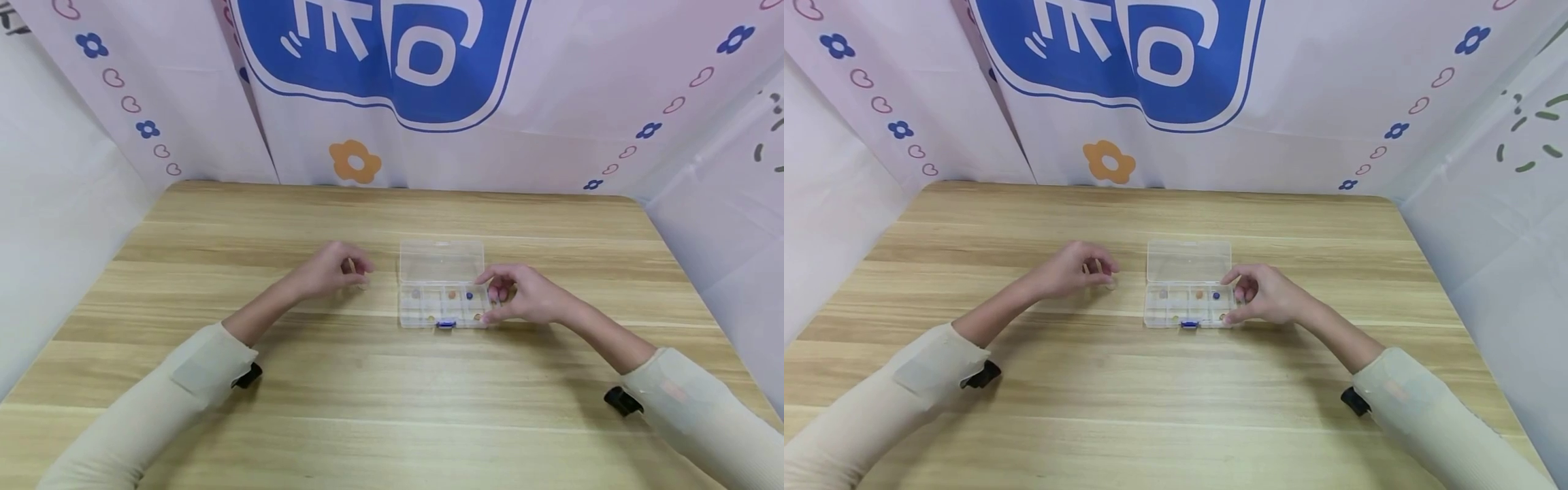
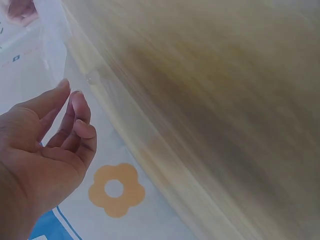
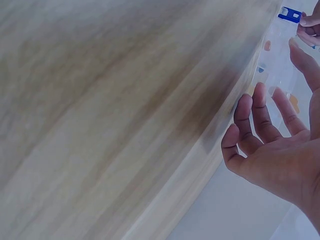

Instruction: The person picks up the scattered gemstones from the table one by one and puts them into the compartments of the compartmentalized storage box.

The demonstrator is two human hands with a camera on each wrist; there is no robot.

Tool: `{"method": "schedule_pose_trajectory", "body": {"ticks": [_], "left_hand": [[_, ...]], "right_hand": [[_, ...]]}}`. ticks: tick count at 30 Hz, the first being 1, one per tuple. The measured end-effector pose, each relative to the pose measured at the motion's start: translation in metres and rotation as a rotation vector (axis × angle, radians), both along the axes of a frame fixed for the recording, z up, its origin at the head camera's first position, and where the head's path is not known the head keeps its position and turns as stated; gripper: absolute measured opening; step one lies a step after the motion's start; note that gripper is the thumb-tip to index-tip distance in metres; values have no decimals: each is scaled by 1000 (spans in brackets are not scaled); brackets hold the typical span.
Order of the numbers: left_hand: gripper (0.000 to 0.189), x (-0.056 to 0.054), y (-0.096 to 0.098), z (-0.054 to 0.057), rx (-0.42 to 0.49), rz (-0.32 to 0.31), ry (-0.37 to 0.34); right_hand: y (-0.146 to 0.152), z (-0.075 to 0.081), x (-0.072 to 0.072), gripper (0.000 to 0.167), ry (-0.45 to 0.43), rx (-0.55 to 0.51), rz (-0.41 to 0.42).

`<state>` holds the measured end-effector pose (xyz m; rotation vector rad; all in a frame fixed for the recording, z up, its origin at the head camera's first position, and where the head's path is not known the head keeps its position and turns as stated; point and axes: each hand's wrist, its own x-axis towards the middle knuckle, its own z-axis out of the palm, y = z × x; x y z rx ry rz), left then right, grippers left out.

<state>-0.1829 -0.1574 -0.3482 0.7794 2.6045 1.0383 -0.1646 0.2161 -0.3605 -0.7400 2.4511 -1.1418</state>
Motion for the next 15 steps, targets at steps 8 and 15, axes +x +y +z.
{"method": "schedule_pose_trajectory", "body": {"ticks": [8,15], "left_hand": [[3,-3,-2,-7,-49,-19,-10],[4,-4,1,-11,-104,-27,30]], "right_hand": [[-1,1,0,54,-6,6,-2],[0,1,0,54,-12,1,-2]]}}
